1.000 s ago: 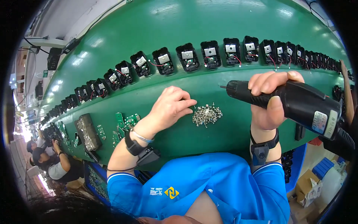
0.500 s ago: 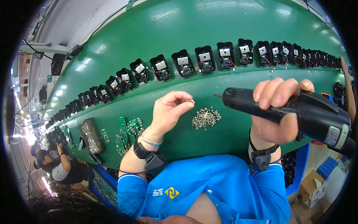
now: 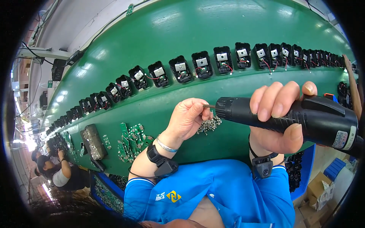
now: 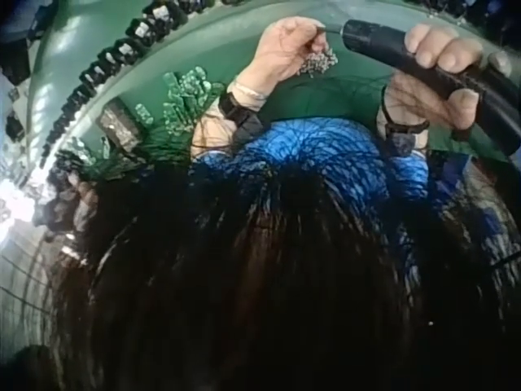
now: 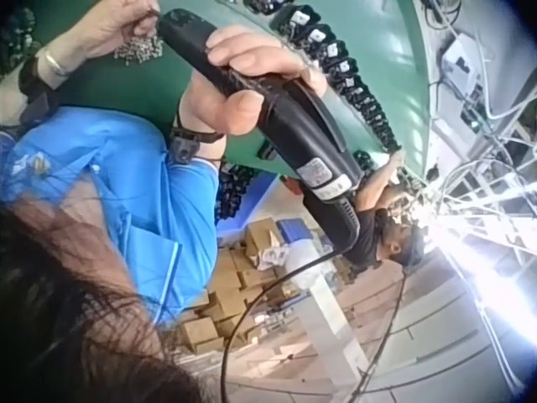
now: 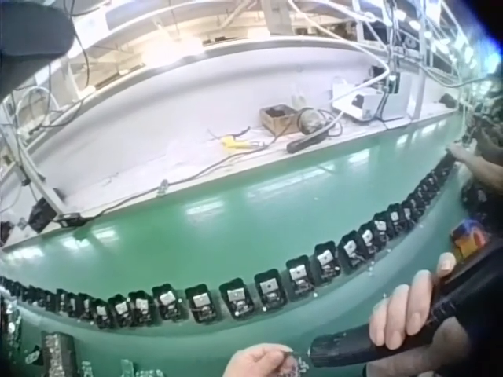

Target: The person picks up a screw from a pile, places it into a black housing, and drives it in using a power screwdriver, repeating this for several units.

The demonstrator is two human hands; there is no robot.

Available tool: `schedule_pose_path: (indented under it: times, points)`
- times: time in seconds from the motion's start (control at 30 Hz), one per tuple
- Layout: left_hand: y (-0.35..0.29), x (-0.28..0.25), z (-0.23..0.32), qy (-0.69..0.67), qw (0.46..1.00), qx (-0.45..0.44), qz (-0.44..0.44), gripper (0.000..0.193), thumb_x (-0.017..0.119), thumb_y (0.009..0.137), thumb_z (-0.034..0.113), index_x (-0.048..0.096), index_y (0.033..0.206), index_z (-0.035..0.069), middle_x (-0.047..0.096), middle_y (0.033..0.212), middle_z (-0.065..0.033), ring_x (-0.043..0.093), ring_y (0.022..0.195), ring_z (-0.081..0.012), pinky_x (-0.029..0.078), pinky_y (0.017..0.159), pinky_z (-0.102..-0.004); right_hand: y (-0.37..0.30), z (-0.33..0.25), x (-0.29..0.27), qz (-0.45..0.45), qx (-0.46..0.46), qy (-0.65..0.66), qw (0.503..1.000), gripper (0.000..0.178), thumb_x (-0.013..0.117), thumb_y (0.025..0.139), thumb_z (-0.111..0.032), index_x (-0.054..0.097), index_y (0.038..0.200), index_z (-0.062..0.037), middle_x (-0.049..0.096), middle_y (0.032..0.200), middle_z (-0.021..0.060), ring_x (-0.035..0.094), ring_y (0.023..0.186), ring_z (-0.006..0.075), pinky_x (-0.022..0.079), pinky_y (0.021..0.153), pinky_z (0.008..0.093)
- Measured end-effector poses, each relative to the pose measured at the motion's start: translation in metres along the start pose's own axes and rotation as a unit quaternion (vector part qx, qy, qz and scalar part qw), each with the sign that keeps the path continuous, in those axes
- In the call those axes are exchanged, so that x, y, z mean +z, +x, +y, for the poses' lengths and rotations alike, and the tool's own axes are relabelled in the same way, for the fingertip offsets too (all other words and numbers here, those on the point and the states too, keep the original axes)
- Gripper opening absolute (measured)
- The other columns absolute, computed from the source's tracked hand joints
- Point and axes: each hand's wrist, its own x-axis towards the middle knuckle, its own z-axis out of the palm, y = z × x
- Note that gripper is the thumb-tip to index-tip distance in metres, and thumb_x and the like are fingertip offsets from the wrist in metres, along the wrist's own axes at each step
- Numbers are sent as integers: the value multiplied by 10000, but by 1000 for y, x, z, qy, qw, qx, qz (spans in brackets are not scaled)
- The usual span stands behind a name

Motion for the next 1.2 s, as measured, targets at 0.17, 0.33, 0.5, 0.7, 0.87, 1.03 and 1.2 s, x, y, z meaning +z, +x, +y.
schedule_pose_path:
  times: [0.17,0.33,0.5,0.7,0.87,1.03,1.2]
  points:
    - [3,3,-6,6,1000,5,9,225,517,802,251,539,825,29,511,639,-47,485,614,-139,430,630,-288,-2,-1,3,9,7,-22,1000,485,569,711,-261,325,1091,-83,425,694,25,438,542,134,376,485,269]
    - [7,3,-5,145,988,23,35,235,487,823,260,536,824,30,526,659,-45,489,613,-116,420,596,-240,-4,4,1,7,0,-51,999,502,591,706,-265,330,1099,-94,431,688,21,441,534,135,378,480,269]
    - [9,0,8,313,949,39,21,228,475,835,235,539,882,21,546,717,-45,505,627,-95,422,591,-217,-1,6,-5,-10,20,-58,998,494,568,719,-255,334,1121,-87,434,692,24,444,544,139,378,482,275]
    - [25,-8,76,777,507,366,71,477,696,581,198,514,992,37,522,966,-87,440,939,-271,348,814,-363,13,26,-14,-11,-24,-74,997,415,514,727,-241,392,1085,-71,417,716,16,399,599,120,328,571,260]
    - [56,-17,73,818,480,315,20,734,744,470,283,426,1081,30,470,1053,-101,377,1047,-277,231,938,-437,26,56,-19,-51,-39,-124,990,402,490,737,-232,377,1098,-97,452,730,19,419,614,145,346,575,301]
    - [74,-33,69,833,462,306,-2,739,747,471,287,423,1069,0,485,1014,-106,391,1045,-261,220,947,-441,26,82,-22,-75,-38,-140,987,394,486,748,-215,356,1102,-98,474,732,38,455,621,161,370,588,322]
    - [81,-40,65,820,485,306,7,693,749,466,267,451,1040,18,499,963,-90,415,1012,-249,234,939,-438,23,97,-23,-61,-30,-171,983,383,495,751,-195,358,1094,-96,479,730,45,460,618,166,380,586,339]
